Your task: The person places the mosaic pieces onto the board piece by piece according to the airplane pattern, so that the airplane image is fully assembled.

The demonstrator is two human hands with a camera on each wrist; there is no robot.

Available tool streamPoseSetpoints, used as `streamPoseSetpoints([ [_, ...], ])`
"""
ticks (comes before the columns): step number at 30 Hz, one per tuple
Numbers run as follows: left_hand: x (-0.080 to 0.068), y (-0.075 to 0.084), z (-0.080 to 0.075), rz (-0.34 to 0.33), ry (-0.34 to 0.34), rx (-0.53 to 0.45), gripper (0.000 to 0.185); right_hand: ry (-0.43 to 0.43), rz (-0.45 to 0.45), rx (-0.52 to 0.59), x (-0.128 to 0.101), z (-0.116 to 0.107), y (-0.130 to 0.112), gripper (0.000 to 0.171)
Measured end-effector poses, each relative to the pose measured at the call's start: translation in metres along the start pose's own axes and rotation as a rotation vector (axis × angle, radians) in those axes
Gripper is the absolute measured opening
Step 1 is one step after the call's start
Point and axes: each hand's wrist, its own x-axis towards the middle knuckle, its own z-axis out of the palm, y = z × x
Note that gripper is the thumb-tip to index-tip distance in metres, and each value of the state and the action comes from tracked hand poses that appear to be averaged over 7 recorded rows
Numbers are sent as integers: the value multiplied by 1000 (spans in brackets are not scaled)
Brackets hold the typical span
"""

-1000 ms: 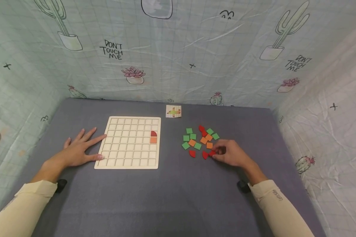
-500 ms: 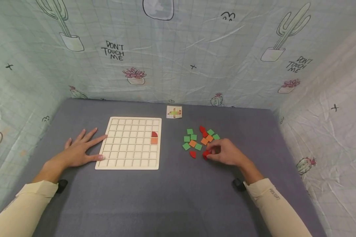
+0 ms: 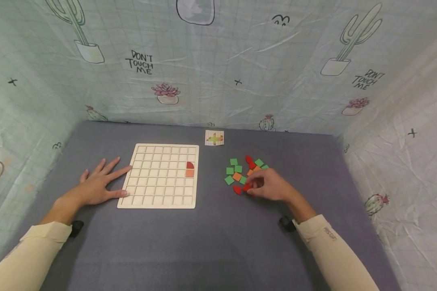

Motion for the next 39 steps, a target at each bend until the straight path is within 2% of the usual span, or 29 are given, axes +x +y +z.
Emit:
streamPoseSetpoints([
  [16, -1, 0, 1, 2, 1, 2, 95, -45, -19, 13, 23, 8, -10, 15],
  [27, -1, -1, 0, 11, -1, 5, 95, -58, -59, 61, 34, 18, -8, 15],
  [39, -2, 0, -4, 17, -6, 3, 93, -70, -72, -14, 46, 22, -15, 16],
])
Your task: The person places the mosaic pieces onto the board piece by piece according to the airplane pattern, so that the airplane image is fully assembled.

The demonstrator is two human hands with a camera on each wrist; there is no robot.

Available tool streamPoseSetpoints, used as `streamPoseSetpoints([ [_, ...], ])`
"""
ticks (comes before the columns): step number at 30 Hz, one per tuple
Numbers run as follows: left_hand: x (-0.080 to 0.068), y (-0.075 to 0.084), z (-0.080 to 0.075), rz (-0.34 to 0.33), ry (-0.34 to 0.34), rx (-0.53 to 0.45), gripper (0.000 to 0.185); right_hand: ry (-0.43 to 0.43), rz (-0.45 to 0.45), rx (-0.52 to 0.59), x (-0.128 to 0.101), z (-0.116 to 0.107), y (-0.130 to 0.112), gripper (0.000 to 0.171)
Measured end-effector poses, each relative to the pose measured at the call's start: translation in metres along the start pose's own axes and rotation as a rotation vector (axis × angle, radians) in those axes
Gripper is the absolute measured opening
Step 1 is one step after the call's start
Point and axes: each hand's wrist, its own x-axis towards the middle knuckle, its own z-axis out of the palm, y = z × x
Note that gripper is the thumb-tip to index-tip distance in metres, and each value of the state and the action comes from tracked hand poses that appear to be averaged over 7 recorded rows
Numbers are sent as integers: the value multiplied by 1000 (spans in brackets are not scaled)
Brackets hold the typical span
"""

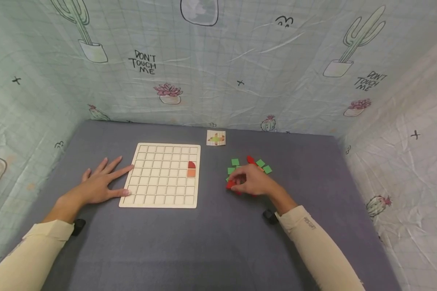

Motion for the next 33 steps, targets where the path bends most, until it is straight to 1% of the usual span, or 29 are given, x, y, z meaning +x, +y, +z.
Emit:
streamPoseSetpoints([
  [5, -1, 0, 0, -8, 0, 2, 94, -6, -14, -11, 9, 3, -5, 15],
  [14, 1, -1, 2, -19, -4, 4, 96, -17, -90, -7, 23, 12, -8, 12],
  [18, 2, -1, 2, -19, -4, 3, 96, -16, -92, -21, 30, 15, -11, 10],
  [25, 1, 0, 0, -17, -3, 0, 96, -41, -109, -44, 43, 21, -17, 13],
  [33, 0, 0, 1, -22, -7, -5, 95, -66, -155, -47, 58, 30, -21, 13],
])
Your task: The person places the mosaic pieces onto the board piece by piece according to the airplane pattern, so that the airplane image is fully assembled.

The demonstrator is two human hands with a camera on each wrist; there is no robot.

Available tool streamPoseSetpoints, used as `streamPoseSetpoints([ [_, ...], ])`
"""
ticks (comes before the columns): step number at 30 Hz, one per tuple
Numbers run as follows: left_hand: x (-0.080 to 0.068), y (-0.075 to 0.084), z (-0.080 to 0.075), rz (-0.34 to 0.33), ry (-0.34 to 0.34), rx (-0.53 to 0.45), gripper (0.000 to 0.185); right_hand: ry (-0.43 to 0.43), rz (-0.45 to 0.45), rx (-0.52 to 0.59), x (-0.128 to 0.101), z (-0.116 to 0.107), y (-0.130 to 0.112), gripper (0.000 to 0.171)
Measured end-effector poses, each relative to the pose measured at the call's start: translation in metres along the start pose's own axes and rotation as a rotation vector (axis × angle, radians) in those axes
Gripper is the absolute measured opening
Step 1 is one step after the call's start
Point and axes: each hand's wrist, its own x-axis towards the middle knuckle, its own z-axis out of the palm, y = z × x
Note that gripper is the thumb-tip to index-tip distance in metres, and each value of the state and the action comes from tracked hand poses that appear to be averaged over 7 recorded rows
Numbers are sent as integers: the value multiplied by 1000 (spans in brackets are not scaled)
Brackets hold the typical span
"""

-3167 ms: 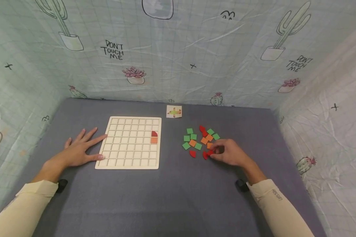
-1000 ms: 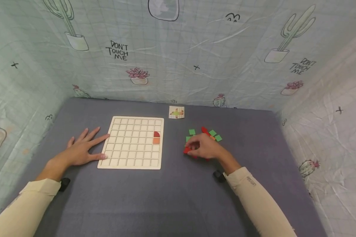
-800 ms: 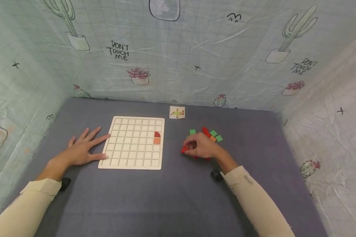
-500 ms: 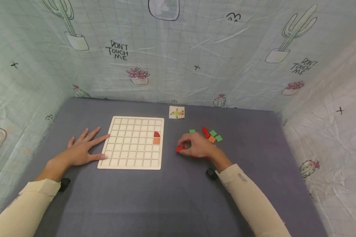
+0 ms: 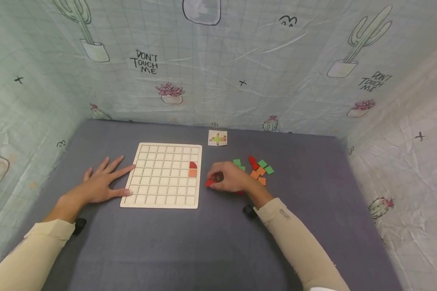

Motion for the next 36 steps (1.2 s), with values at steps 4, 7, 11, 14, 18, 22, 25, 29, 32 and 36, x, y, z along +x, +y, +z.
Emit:
streamPoseSetpoints([
  [4, 1, 0, 0, -1, -6, 7, 95, 6, -26, -10, 8, 4, 0, 15],
  [7, 1, -1, -1, 0, -7, 13, 96, 3, -38, -7, 14, 8, 0, 15],
  [11, 1, 0, -1, 1, -10, 9, 96, -12, -46, -24, 22, 11, -2, 14],
  [14, 1, 0, -2, -3, -6, 7, 96, -16, -51, -29, 30, 13, -3, 15],
  [18, 1, 0, -2, -10, -12, 0, 96, -31, -73, -31, 39, 17, -3, 15],
  [22, 3, 0, -2, -6, -14, -2, 96, -41, -97, -43, 43, 18, -4, 15],
  [25, 3, -1, -2, -3, -11, 3, 96, -47, -107, -60, 46, 20, -3, 15],
  [29, 3, -2, -1, -3, -12, 8, 96, -68, -104, -91, 50, 22, -1, 17],
  [32, 3, -3, 0, -6, -11, 12, 96, -86, -92, -113, 53, 24, -2, 19],
  [36, 2, -3, 1, -6, -12, 11, 96, -104, -76, -137, 57, 26, -3, 20],
])
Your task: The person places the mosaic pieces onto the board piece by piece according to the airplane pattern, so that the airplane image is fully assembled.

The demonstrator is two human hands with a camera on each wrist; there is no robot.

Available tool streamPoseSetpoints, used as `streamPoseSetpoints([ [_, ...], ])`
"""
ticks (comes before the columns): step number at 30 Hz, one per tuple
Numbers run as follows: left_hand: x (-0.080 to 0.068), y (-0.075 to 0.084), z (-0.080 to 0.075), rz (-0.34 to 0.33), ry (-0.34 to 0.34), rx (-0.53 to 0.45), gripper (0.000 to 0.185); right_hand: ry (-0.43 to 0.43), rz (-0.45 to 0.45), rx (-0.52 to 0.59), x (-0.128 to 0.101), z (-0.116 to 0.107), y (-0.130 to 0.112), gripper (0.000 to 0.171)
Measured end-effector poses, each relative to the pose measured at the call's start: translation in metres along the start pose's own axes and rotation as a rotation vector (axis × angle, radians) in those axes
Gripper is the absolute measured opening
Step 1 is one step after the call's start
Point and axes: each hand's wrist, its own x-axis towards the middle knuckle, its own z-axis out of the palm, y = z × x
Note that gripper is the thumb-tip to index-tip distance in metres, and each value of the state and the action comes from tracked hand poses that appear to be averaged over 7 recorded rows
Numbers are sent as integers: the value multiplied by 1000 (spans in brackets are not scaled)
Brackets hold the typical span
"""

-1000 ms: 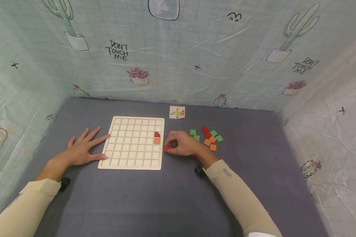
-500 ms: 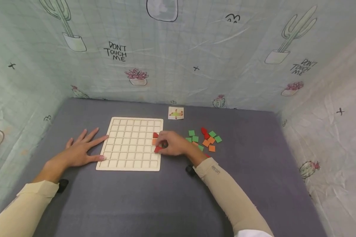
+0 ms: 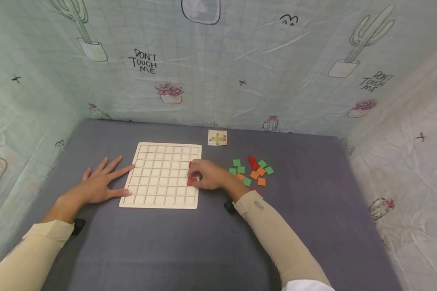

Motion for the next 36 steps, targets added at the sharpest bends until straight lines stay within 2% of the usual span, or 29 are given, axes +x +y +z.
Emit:
streamPoseSetpoints([
  [11, -1, 3, -2, 2, 2, 4, 96, -13, 35, -15, 1, 0, -2, 24],
  [26, -1, 4, -2, 6, 4, 19, 97, 33, 45, -4, 0, 1, -9, 21],
  [30, -1, 4, -2, 5, 5, 22, 97, 85, 39, 29, -4, 1, -7, 17],
  [36, -1, 4, -1, 10, 12, 17, 96, 208, 30, 88, -17, -7, -3, 7],
])
